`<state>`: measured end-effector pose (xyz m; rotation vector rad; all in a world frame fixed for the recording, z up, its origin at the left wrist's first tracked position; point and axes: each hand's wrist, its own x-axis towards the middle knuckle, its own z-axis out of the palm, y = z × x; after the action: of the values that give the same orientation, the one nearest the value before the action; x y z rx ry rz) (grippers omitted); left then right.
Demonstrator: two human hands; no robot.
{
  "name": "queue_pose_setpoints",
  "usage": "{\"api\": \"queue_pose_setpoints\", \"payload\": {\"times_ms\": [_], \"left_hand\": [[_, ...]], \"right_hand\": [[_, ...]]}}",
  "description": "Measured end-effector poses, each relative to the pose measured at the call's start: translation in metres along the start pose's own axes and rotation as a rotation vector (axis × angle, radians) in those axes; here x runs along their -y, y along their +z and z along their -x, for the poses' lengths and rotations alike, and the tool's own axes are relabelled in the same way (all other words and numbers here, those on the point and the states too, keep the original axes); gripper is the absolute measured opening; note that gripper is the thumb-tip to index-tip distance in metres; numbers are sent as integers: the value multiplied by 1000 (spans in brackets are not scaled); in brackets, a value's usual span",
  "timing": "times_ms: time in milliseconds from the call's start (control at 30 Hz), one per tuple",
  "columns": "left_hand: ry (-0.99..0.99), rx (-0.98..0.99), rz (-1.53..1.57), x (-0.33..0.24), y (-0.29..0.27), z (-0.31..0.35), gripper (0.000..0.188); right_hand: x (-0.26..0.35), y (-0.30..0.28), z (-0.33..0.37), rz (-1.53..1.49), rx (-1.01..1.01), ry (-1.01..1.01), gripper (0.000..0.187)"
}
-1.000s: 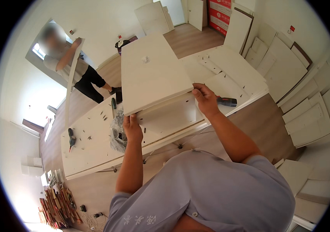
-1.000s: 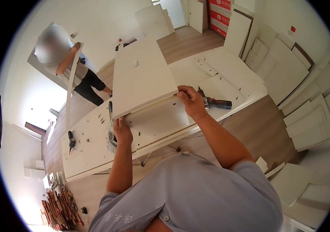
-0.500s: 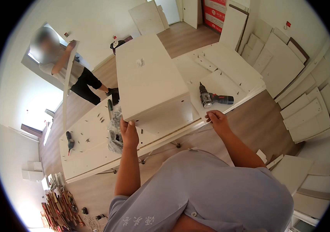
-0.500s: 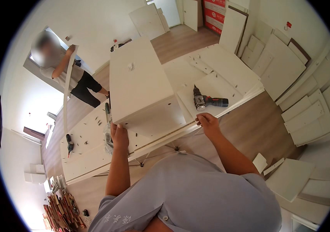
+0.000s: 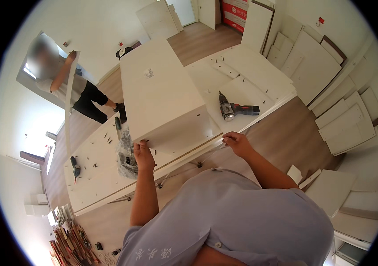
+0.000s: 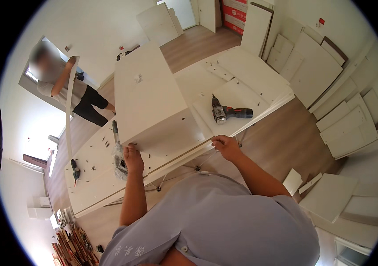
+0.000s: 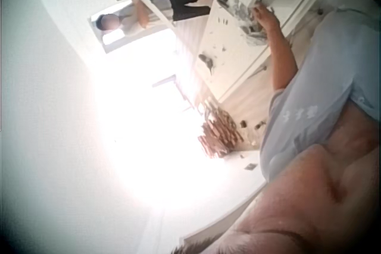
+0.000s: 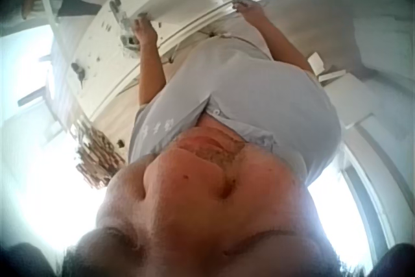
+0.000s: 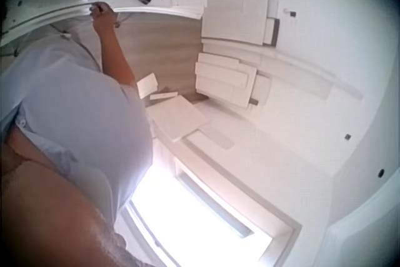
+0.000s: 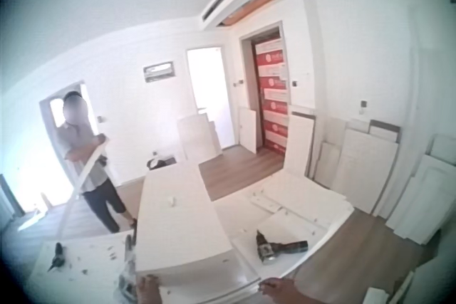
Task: The person assembles a white cabinet by aligning wooden panels, marking them with a pencil, and driving screws using a power drill on a workbench.
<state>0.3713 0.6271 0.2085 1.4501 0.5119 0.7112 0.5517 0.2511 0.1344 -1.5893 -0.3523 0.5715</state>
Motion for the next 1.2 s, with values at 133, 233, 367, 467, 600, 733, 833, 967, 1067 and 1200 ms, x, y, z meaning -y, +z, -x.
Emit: {"api": "queue_pose_setpoints", "payload": {"times_ms": [133,233,367,467,600,733,833,967,1067,1200], "left_hand": [[27,-59,-59,6,3,-2,33],[-21,-59,-50,5,-3,0,34],[32,-43,1,4,7,1,36],[-76,-36,-51,17,-19,-1,43],[-186,-31,165,-16,-19,-12,54],[-197,0,342,-89,22,-11,61],[-211,-36,163,-106,35,-14,56],[-159,-98,-87,-103,47,-14,50],[-134,-70,-97,-102,46,-12,50],[-119,-49,-106,-98,39,-15,52]], "right_hand": [[7,8,-4,298,106,-50,24],[18,11,-3,366,144,-85,23],[39,8,-14,322,131,-182,23],[87,16,-18,224,47,-396,28],[136,30,-25,182,-119,-690,42],[130,42,-22,132,-70,-673,63],[120,47,-16,132,-6,-577,73],[110,49,-16,129,-42,-574,75],[107,47,-16,159,-60,-621,75],[112,35,-19,186,13,-599,75]]}}
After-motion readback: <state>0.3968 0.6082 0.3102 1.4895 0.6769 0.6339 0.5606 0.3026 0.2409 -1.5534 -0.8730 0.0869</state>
